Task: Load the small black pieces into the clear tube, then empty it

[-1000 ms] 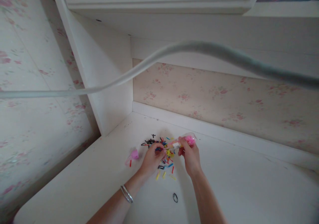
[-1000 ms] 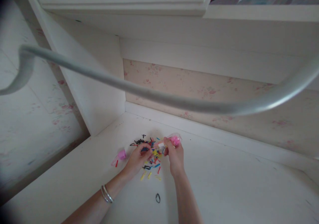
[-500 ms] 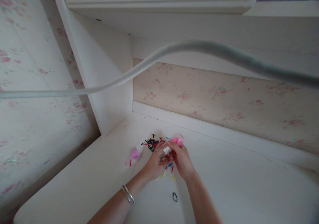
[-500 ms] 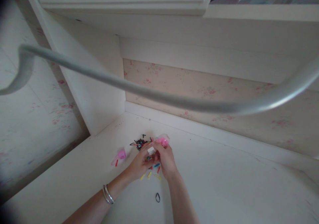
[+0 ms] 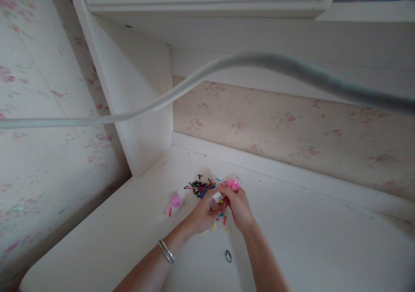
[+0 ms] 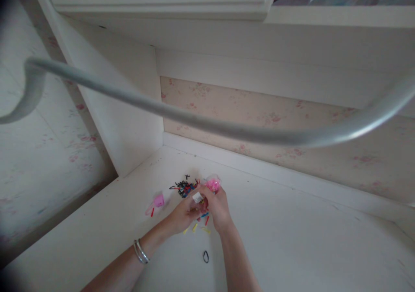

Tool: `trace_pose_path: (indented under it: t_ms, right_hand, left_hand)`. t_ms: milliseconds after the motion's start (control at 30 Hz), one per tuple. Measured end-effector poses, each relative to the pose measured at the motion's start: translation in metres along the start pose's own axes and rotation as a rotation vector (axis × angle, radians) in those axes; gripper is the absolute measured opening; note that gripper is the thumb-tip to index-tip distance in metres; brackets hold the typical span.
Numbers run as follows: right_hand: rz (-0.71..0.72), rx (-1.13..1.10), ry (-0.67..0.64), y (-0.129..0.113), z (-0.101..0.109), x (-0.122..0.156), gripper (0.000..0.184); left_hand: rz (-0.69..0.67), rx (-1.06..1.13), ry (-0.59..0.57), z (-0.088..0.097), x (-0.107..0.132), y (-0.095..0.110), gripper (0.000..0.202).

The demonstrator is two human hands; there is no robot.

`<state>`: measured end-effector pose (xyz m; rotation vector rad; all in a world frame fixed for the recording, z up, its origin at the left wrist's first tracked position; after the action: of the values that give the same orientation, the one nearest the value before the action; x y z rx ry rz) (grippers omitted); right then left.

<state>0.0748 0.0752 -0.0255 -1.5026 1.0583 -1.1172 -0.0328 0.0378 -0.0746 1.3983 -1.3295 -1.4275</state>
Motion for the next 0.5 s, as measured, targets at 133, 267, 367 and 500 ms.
trace_pose_path:
  t_ms: [133, 267, 367, 500]
  right_hand:
    - [0.05, -0.051, 0.065, 0.002, 0.013, -0.007, 0.029]
    - [0.098, -0.034, 0.121, 0.001, 0.023, -0.009, 0.029]
    - [0.095, -0.03, 0.127, 0.001, 0.025, -0.01, 0.029]
    - [0.093, -0.087, 0.133, 0.001, 0.027, -0.012, 0.029]
  left_hand:
    - [0.1, 0.012, -0.031, 0.002, 0.001, -0.002, 0.067]
    - [0.097, 0.039, 0.012, 0.002, -0.001, -0.007, 0.059]
    - [0.065, 0.075, 0.078, 0.004, -0.004, -0.012, 0.049]
    - [0.046, -0.026, 0.181, 0.01, -0.004, -0.013, 0.033]
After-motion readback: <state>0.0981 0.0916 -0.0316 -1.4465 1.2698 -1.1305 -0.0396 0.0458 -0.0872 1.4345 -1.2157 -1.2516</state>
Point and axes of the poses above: each hand's wrist, its own x-axis away from the middle knuckle, its own z-axis out of the back of the hand, y = z × x, the point moved 2 cm from there along -x, towards the middle knuckle, and after that the axes turned 5 degrees about -z, right-handed, at the moved point
